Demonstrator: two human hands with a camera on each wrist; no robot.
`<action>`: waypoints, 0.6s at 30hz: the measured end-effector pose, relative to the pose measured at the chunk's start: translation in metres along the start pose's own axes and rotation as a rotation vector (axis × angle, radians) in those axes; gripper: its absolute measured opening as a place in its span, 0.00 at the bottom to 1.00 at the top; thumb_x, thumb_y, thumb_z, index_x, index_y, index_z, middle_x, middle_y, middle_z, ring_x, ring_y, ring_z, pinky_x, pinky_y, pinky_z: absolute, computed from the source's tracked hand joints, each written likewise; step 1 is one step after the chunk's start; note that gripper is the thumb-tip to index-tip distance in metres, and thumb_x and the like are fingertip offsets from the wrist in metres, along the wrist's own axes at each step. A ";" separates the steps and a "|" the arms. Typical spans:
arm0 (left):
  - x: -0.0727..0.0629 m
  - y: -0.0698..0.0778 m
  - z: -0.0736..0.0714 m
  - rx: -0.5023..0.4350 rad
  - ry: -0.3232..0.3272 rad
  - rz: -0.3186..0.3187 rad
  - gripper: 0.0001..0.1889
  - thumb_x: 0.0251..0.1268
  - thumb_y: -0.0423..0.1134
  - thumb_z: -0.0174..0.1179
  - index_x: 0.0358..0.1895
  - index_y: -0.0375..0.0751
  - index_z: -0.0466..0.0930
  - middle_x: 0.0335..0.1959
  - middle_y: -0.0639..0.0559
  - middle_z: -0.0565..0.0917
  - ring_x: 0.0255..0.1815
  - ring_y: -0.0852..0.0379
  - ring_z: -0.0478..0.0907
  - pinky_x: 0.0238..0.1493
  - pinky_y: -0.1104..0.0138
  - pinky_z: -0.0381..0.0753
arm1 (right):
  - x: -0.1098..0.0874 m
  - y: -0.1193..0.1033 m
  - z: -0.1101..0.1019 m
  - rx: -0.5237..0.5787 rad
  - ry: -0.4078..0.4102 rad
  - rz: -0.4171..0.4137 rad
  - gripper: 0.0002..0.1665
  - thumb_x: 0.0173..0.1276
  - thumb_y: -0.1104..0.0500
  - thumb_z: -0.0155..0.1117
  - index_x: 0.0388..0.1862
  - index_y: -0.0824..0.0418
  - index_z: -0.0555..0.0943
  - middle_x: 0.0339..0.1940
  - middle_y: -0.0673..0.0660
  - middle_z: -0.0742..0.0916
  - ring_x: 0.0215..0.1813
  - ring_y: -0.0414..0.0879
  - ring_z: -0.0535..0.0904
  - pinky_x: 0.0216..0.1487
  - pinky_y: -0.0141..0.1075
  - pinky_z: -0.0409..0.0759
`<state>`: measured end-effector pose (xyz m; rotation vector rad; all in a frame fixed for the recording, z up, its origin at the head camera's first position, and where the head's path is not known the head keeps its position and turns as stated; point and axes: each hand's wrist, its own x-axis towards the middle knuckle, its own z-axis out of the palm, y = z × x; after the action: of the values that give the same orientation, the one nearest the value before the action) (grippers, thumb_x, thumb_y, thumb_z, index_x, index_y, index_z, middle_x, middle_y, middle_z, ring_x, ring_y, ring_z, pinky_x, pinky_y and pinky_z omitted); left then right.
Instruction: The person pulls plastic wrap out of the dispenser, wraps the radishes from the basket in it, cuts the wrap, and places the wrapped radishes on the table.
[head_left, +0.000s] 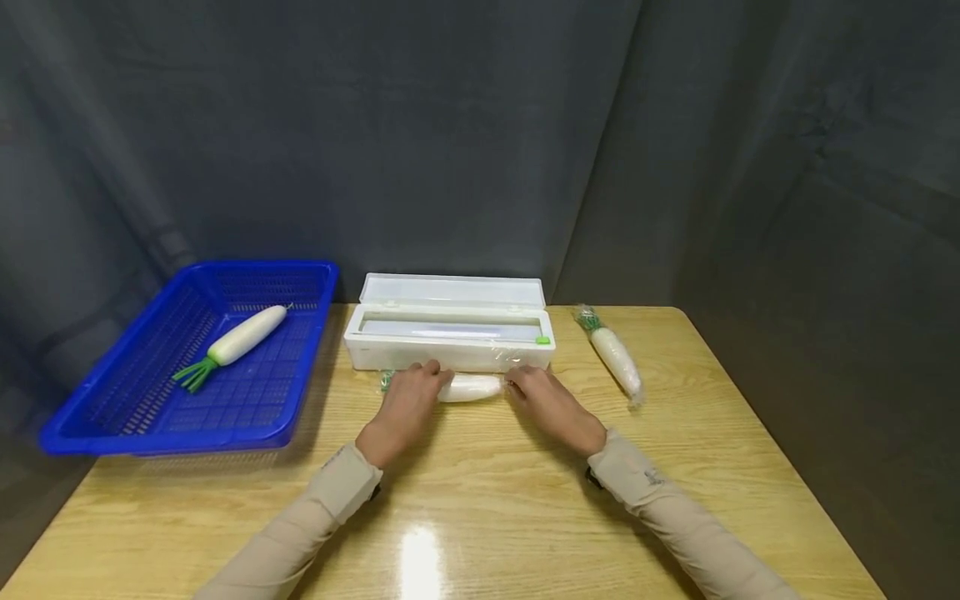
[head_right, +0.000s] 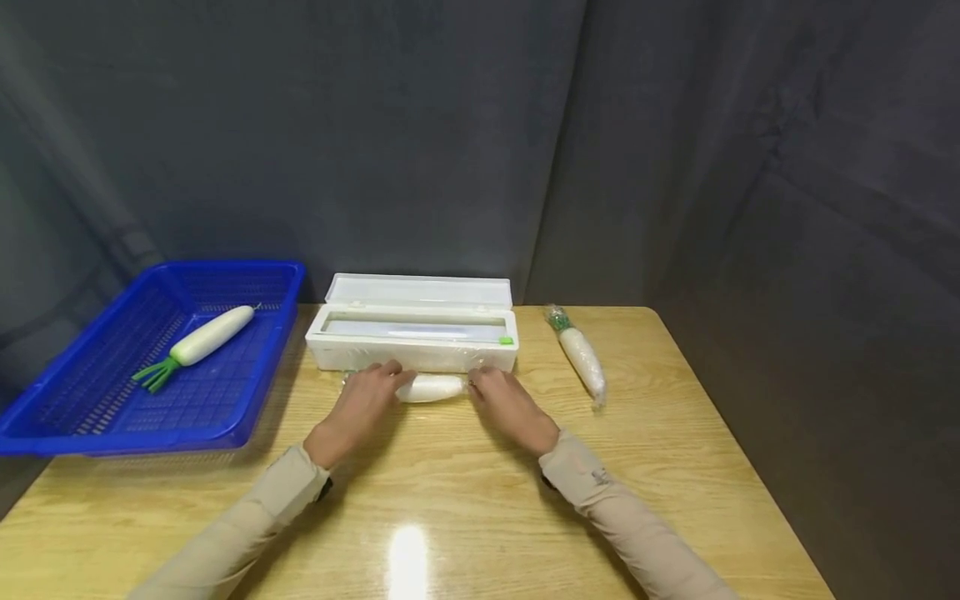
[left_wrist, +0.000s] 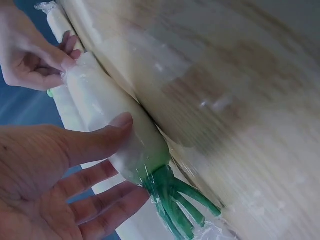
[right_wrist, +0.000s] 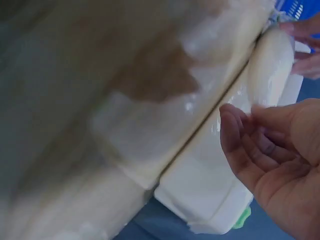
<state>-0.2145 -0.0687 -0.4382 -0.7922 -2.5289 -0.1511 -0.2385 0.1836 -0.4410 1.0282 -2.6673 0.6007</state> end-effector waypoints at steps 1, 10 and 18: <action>0.000 0.000 0.000 0.004 0.001 0.001 0.20 0.52 0.14 0.68 0.43 0.40 0.88 0.32 0.46 0.83 0.24 0.48 0.79 0.20 0.61 0.79 | 0.001 0.000 0.002 0.012 -0.012 -0.005 0.12 0.77 0.71 0.60 0.29 0.65 0.79 0.24 0.50 0.76 0.29 0.39 0.67 0.31 0.31 0.70; 0.004 0.002 -0.003 0.044 -0.057 -0.008 0.18 0.56 0.16 0.67 0.45 0.40 0.88 0.34 0.45 0.84 0.28 0.47 0.81 0.22 0.58 0.81 | 0.012 -0.001 -0.003 0.068 -0.090 -0.006 0.16 0.74 0.75 0.60 0.24 0.66 0.78 0.21 0.50 0.70 0.28 0.40 0.64 0.30 0.30 0.66; 0.002 0.002 0.001 0.068 -0.017 0.018 0.17 0.54 0.17 0.68 0.42 0.40 0.88 0.32 0.46 0.83 0.26 0.48 0.81 0.21 0.59 0.81 | 0.010 -0.005 -0.009 -0.091 -0.113 -0.070 0.21 0.67 0.64 0.76 0.56 0.67 0.83 0.47 0.60 0.86 0.42 0.47 0.82 0.40 0.38 0.83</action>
<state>-0.2153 -0.0658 -0.4377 -0.7919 -2.5281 -0.0518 -0.2425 0.1783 -0.4281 1.1560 -2.7134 0.4154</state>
